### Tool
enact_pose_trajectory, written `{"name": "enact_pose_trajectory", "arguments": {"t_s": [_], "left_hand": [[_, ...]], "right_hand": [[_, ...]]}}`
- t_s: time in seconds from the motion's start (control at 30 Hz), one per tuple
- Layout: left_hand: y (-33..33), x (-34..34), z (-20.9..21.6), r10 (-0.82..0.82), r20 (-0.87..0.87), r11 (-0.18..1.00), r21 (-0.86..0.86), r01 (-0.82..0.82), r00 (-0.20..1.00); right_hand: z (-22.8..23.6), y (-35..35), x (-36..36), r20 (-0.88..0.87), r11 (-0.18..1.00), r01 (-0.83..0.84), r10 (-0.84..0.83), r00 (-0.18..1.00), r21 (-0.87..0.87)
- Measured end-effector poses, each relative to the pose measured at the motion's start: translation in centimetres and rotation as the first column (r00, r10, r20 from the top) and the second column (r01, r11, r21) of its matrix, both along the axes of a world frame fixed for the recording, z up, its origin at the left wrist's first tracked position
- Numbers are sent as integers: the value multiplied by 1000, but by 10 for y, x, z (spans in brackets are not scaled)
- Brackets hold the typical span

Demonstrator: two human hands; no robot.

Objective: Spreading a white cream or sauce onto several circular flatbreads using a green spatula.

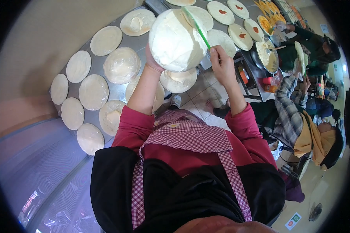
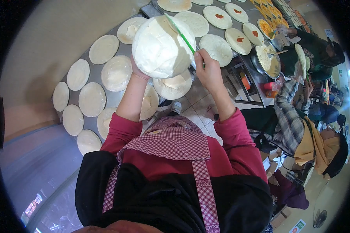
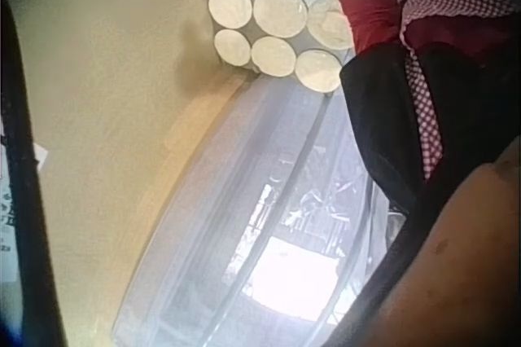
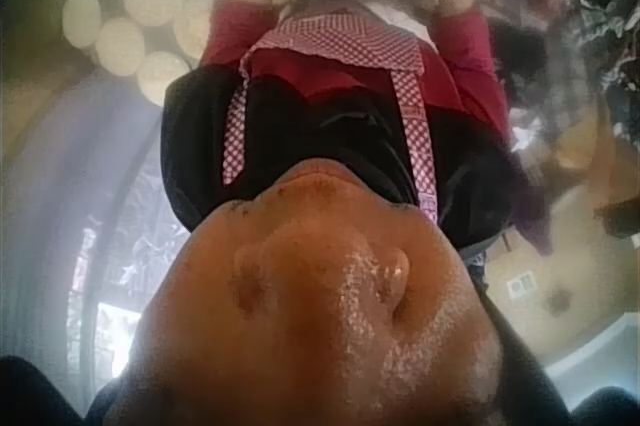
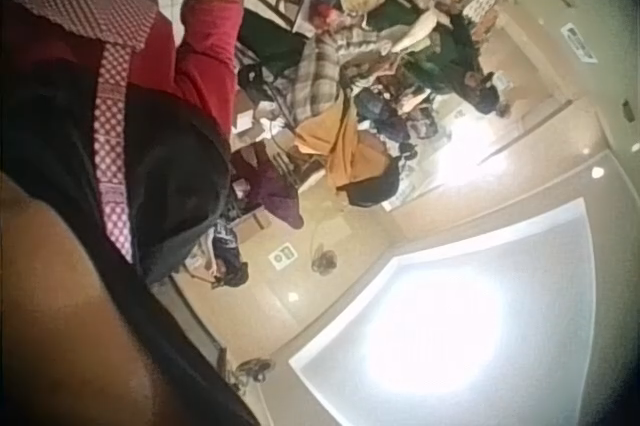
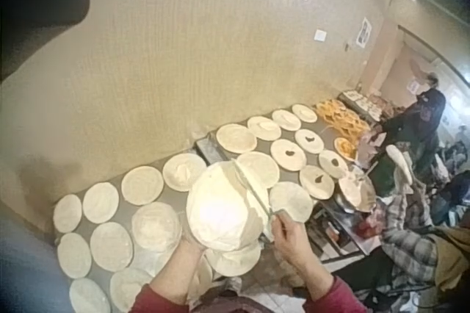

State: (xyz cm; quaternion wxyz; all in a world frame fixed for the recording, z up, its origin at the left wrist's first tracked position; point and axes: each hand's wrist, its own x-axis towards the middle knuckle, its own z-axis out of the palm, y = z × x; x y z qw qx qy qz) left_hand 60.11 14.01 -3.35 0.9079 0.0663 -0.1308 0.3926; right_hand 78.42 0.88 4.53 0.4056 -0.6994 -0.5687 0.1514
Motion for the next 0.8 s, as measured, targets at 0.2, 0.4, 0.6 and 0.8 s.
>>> {"name": "enact_pose_trajectory", "arguments": {"t_s": [0.2, 0.4, 0.6, 0.8], "left_hand": [[-1, -1, -5, -99, -110, 994, -51, 94, 989], [-7, -8, -11, -69, -148, 997, 18, 72, 987], [2, -12, -20, -81, -100, 997, -21, 80, 992], [3, -9, -21, -58, -131, 998, -21, 56, 990]], "right_hand": [[6, -12, -5, 75, 965, -261, 261, 962, -9], [1, -24, 6, 222, 833, -553, 538, 813, 10], [-4, -30, 18, 22, 956, -274, 277, 961, -108], [-44, -19, 6, 35, 992, -114, 112, 993, 54]]}}
